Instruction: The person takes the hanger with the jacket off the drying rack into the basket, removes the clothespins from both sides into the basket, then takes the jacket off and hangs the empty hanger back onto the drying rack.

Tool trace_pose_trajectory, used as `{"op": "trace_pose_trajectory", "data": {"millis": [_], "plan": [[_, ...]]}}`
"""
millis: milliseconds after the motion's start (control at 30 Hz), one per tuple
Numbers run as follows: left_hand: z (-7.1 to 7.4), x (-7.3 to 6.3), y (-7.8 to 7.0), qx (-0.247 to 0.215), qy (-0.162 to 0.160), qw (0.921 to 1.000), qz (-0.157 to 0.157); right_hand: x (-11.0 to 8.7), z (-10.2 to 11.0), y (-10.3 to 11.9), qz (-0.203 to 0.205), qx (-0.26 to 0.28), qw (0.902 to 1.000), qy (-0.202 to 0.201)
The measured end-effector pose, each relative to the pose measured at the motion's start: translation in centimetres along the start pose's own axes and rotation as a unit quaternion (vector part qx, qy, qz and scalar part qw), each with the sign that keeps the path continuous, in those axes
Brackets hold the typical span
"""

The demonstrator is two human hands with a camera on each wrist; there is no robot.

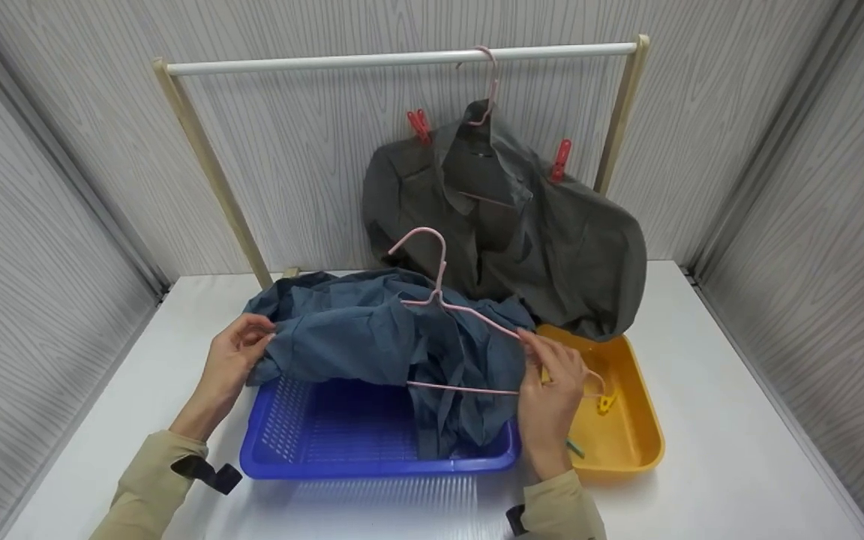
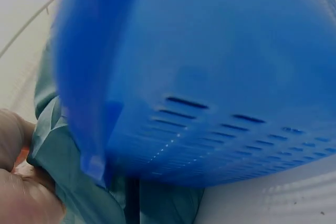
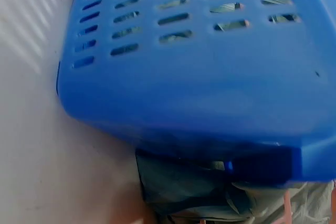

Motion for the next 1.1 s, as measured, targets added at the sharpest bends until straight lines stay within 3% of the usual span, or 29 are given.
{"op": "trace_pose_trajectory", "data": {"millis": [233,367,467,567,667,733,867,1100], "plan": [[-1.6,0.1,-0.9,0.045,0.033,0.9971,-0.053,0.3,0.8,2.3,-0.023,0.017,0.9996,-0.008],[-2.4,-0.1,-1.3,0.110,0.053,0.9886,-0.089,0.5,1.0,3.3,-0.022,0.015,0.9996,-0.007],[-3.1,-0.5,-1.5,0.180,0.065,0.9741,-0.120,0.6,1.2,3.6,-0.017,0.008,0.9998,-0.007],[-3.7,-1.0,-1.7,0.259,0.070,0.9502,-0.158,0.5,1.3,3.6,-0.021,0.003,0.9998,0.000],[-4.3,-1.4,-2.3,0.308,0.075,0.9303,-0.185,0.4,1.3,3.5,-0.022,0.002,0.9997,0.008],[-4.6,-1.6,-2.8,0.316,0.083,0.9254,-0.193,0.3,1.4,3.5,-0.023,-0.002,0.9997,0.011],[-4.9,-1.9,-3.7,0.295,0.105,0.9315,-0.185,0.1,1.7,2.9,-0.013,-0.013,0.9998,0.006],[-5.6,-2.4,-3.9,0.215,0.146,0.9577,-0.124,-0.2,1.6,1.3,0.008,-0.034,0.9994,0.005]]}}
Point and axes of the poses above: each hand's wrist, its own x-axis towards the middle knuckle, its own z-axis out of the back of the hand, y = z × x, the point moved 9 cm from there along x, towards the middle knuckle, and after that the axes turned 2 degrees about z, right-handed, at the moved point
